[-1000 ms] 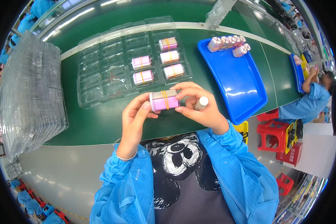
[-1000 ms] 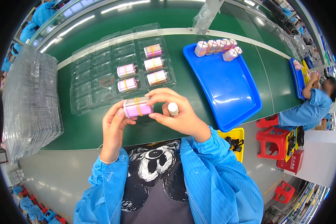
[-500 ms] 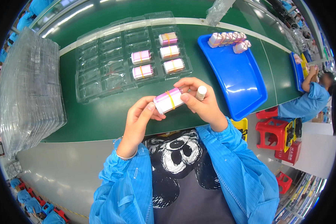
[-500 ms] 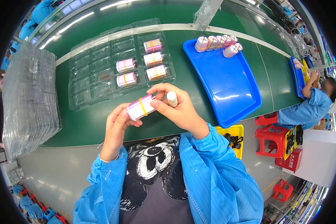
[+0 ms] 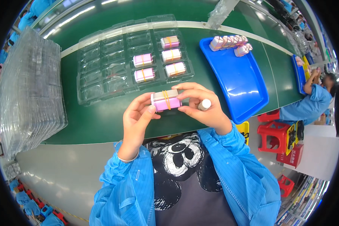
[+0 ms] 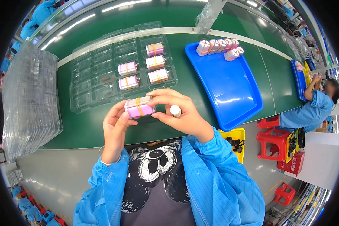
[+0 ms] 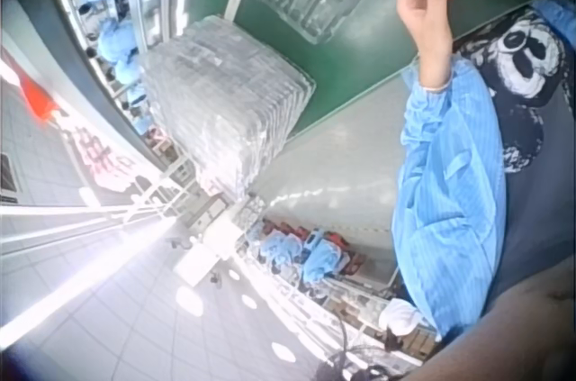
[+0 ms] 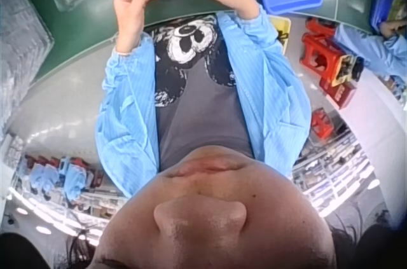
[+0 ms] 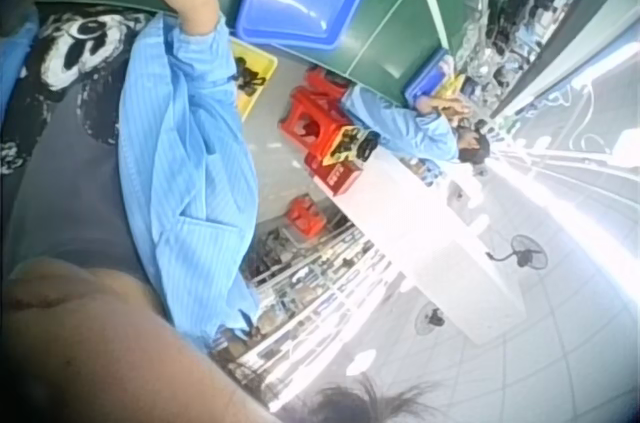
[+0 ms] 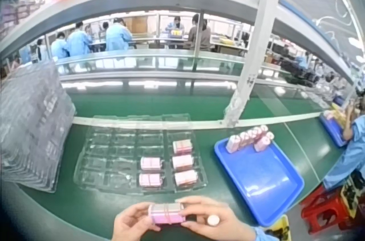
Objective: The person is assembling small colorful components on a production line, using a glue-like applicator to join parts.
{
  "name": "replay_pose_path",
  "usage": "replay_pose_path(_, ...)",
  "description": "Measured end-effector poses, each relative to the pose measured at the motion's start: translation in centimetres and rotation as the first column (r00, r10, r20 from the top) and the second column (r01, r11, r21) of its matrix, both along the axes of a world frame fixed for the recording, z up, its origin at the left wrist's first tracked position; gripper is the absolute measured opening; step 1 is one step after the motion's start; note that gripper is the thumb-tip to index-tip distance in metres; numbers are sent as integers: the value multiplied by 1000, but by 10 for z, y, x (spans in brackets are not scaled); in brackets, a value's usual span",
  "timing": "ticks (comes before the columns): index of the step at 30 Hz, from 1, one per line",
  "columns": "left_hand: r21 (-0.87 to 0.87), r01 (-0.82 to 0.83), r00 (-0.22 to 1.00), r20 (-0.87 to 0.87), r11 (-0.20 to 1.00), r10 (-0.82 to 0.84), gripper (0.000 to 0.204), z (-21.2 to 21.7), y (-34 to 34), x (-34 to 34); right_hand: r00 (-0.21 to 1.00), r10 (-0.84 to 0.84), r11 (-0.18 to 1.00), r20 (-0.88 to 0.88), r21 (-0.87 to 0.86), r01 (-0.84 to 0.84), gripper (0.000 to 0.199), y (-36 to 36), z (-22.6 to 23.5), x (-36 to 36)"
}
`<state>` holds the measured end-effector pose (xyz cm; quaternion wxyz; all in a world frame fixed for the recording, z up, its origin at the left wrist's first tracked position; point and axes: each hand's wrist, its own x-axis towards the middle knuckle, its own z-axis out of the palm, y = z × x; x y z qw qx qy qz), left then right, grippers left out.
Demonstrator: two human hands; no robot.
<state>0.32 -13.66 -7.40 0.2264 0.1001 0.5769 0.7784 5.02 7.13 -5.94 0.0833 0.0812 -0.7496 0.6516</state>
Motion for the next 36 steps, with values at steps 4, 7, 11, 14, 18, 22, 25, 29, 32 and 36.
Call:
replay_pose_path(4,40,-11,997,-78,999,14,42,-2,0,2,1000,16,999,23,30,-17,28,2,1,2)
replay_pose_path(7,133,7,998,-67,991,2,43,-4,0,2,967,30,991,-253,134,5,26,0,-6,-3)
replay_pose_path(11,149,-14,993,-116,989,31,43,-10,0,2,951,81,975,-299,221,-14,24,-1,-4,-2)
replay_pose_path(14,153,-20,979,-196,988,50,41,-11,1,3,958,46,984,-282,180,6,22,1,-3,0)
replay_pose_path(18,148,-4,957,-287,989,47,45,-17,0,2,979,-97,994,-177,30,104,17,6,-4,4)
replay_pose_path(22,169,-37,915,-391,985,101,54,-25,3,1,972,-161,987,-168,-48,155,16,13,-13,3)
replay_pose_path(25,147,-82,847,-511,986,146,55,-29,2,1,969,-199,978,-145,-96,186,15,16,-16,4)
replay_pose_path(29,55,-129,677,-725,990,128,53,-39,-3,-10,953,-261,965,-154,-58,255,15,35,-10,5)
replay_pose_path(32,-72,-222,525,-850,972,57,53,-42,-9,-21,912,-381,924,-152,-26,381,14,57,6,12)
replay_pose_path(36,-94,-302,385,-922,949,31,53,-47,-17,-30,825,-551,833,-131,-31,552,12,96,20,21)
